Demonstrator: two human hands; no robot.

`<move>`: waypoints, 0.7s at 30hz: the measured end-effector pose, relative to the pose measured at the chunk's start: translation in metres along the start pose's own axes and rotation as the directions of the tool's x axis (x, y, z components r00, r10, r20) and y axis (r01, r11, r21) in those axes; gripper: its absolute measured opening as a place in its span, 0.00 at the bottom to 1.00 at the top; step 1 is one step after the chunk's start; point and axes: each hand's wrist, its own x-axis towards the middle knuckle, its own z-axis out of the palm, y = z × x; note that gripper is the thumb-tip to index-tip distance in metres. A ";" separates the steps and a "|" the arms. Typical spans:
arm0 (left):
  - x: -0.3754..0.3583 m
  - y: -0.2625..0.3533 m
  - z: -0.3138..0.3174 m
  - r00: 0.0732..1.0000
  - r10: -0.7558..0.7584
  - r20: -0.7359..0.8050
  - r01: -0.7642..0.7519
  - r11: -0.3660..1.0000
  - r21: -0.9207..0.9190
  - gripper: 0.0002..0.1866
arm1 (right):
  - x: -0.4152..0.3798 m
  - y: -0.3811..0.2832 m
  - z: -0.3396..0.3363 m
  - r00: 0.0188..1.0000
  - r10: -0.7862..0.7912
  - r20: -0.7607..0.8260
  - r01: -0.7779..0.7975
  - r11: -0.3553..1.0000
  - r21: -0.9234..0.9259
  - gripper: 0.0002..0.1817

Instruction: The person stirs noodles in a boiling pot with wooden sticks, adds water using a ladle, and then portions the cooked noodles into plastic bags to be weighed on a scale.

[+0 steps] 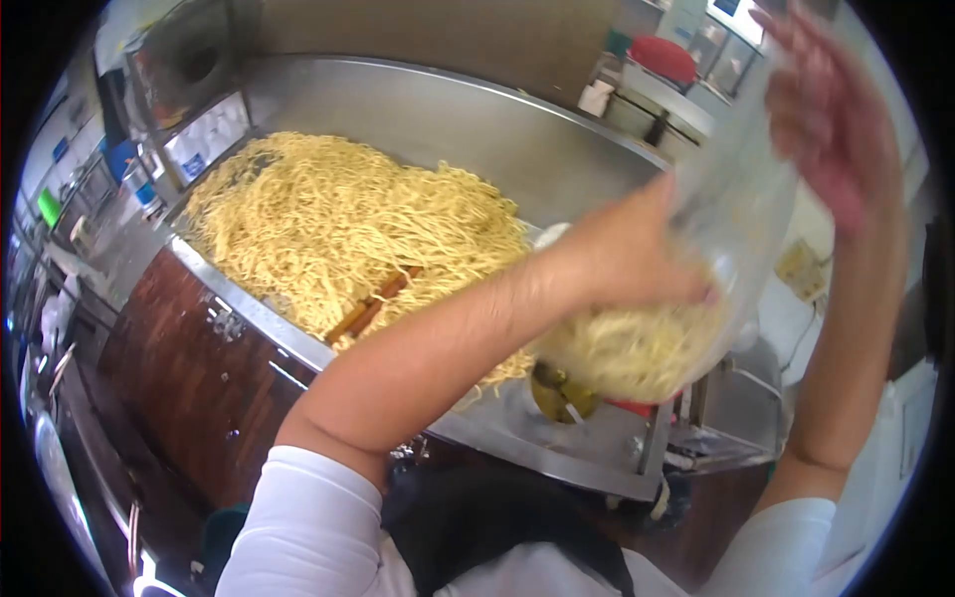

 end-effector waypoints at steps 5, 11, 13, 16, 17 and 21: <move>-0.129 -0.051 -0.015 0.896 -0.435 0.086 0.375 0.848 0.374 0.13 | -0.033 0.133 0.084 0.983 0.166 0.079 -0.157 0.982 -0.108 0.15; -0.249 -0.155 0.004 0.812 -0.480 -0.331 0.531 0.844 0.079 0.13 | -0.069 0.268 0.100 0.974 0.225 -0.005 -0.208 0.891 -0.404 0.36; -0.251 -0.163 0.006 0.787 -0.506 -0.351 0.568 0.818 0.093 0.14 | -0.095 0.288 0.096 0.998 -0.021 -0.058 -0.020 0.778 -0.627 0.44; -0.243 -0.176 0.015 0.748 -0.518 -0.415 0.535 0.841 -0.085 0.16 | -0.132 0.339 0.096 0.994 0.057 0.091 0.032 0.649 -0.760 0.53; -0.240 -0.175 0.017 0.805 -0.463 -0.371 0.496 0.868 -0.008 0.15 | -0.140 0.368 0.107 0.987 0.080 0.136 0.075 0.524 -0.849 0.51; -0.224 -0.155 0.009 0.915 -0.404 0.007 0.392 0.892 0.227 0.17 | -0.140 0.506 0.126 0.981 0.189 -0.040 -0.159 0.674 -0.721 0.41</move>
